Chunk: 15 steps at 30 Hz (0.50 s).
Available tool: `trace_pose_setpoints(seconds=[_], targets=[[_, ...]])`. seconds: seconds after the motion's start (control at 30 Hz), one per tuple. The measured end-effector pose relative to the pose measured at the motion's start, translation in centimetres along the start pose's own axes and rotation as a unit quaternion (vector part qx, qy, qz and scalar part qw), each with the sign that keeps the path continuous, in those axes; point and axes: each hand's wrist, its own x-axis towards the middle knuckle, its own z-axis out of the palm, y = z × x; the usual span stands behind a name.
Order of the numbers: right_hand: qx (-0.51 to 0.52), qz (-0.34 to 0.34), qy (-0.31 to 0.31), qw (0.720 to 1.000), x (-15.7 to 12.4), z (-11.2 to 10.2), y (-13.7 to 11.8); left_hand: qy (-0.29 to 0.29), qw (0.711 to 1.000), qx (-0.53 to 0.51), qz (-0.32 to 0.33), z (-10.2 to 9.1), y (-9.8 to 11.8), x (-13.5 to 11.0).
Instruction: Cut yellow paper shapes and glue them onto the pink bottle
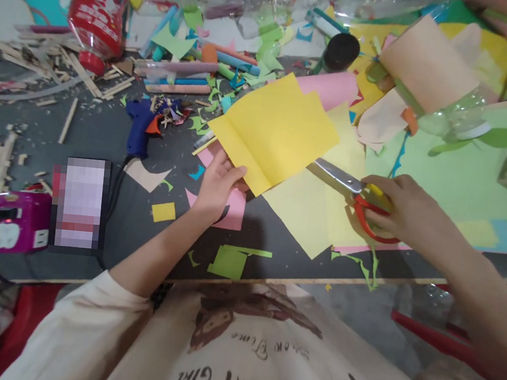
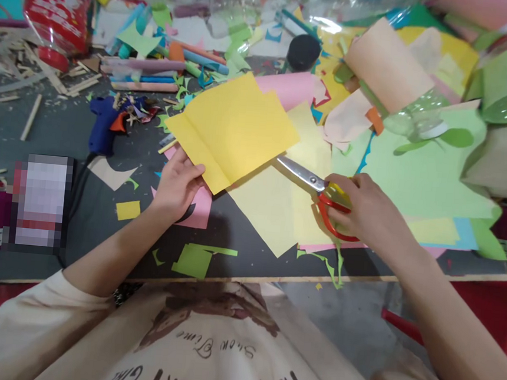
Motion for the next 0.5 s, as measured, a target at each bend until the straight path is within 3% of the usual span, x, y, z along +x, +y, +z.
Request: trace_pose_setpoints(seconds=[0.1,0.2,0.3,0.37,0.43,0.5], targets=[[0.037,0.015,0.014,0.999,-0.9,-0.8,-0.1,0.004,1.0,-0.002,0.029,-0.4,-0.2,0.1],[0.172,0.042,-0.011,0.984,-1.9,-1.4,-0.2,0.019,0.998,0.001,0.066,-0.7,-0.3,0.4],[0.382,0.095,-0.112,0.912,-2.8,-1.4,-0.9,0.035,0.996,0.02,0.083,-0.9,0.0,0.5],[0.463,0.11,-0.183,0.86,-3.2,-1.4,-1.8,0.052,0.995,0.026,0.079,-0.8,0.4,0.5],[0.488,0.085,-0.213,0.842,-3.5,-1.4,-3.0,0.072,0.994,0.027,0.077,-0.7,0.8,0.4],[0.472,0.034,-0.21,0.856,-3.7,-1.5,-4.0,0.083,0.993,0.028,0.079,-0.5,1.1,0.4]])
